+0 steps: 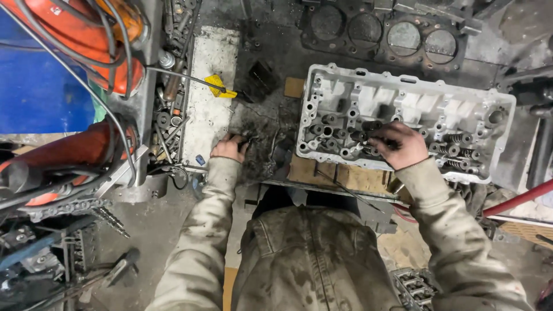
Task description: Manually installing small internal components like valve seals and lifters into an engine cylinder head on a workbench.
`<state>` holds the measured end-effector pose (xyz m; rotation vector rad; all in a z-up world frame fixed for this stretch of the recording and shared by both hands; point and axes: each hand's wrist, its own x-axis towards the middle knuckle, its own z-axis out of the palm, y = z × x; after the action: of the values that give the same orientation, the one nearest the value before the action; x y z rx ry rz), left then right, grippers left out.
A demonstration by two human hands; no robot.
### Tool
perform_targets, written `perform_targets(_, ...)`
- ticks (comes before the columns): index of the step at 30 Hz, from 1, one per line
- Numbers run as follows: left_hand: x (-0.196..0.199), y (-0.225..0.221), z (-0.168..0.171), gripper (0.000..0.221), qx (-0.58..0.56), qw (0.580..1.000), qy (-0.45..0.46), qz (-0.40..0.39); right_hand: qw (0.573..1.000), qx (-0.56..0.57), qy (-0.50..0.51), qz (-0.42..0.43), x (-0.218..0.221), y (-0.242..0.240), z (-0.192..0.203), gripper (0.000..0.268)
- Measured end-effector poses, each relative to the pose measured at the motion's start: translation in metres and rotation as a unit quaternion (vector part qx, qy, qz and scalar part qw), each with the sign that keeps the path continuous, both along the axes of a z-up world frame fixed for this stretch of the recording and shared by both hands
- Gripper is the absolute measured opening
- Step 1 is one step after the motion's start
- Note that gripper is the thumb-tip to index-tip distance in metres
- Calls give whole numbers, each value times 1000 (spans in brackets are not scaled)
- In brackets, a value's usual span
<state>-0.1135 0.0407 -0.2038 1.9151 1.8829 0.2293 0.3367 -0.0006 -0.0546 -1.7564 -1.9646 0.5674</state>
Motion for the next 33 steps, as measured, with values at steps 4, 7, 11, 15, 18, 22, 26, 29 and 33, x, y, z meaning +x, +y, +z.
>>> perform_targets(4, 0, -5, 1, 26, 1, 1000, 6, -5, 998, -20, -17, 55, 2, 11, -1, 21)
perform_targets(7, 0, -2, 2, 21, -7, 1000, -12, 12, 995, -7, -30, 93, 5, 14, -2, 21)
perform_targets(11, -3, -4, -5, 21, 1, 1000, -14, -14, 995, 7, -17, 97, 5, 12, -7, 23)
perform_targets(15, -2, -3, -2, 20, -1, 1000, -21, -6, 996, 9, -7, 85, 3, 9, -7, 25)
perform_targets(18, -2, -3, -1, 22, -15, 1000, -3, -5, 997, -5, -2, 81, 2, 10, -4, 27)
perform_targets(22, -2, -2, -8, 25, -7, 1000, -1, -12, 997, -7, 3, 74, 3, 9, 2, 29)
perform_targets(26, -3, -4, 0, 31, -12, 1000, -15, 14, 998, -21, 34, 38, -2, 6, 7, 29)
perform_targets(29, -4, -6, 0, 38, -13, 1000, -19, 12, 999, -29, 29, 18, -1, 4, 4, 28)
perform_targets(33, -6, -7, -11, 41, 11, 1000, -22, 2, 999, -23, -13, 27, -1, 5, -2, 26)
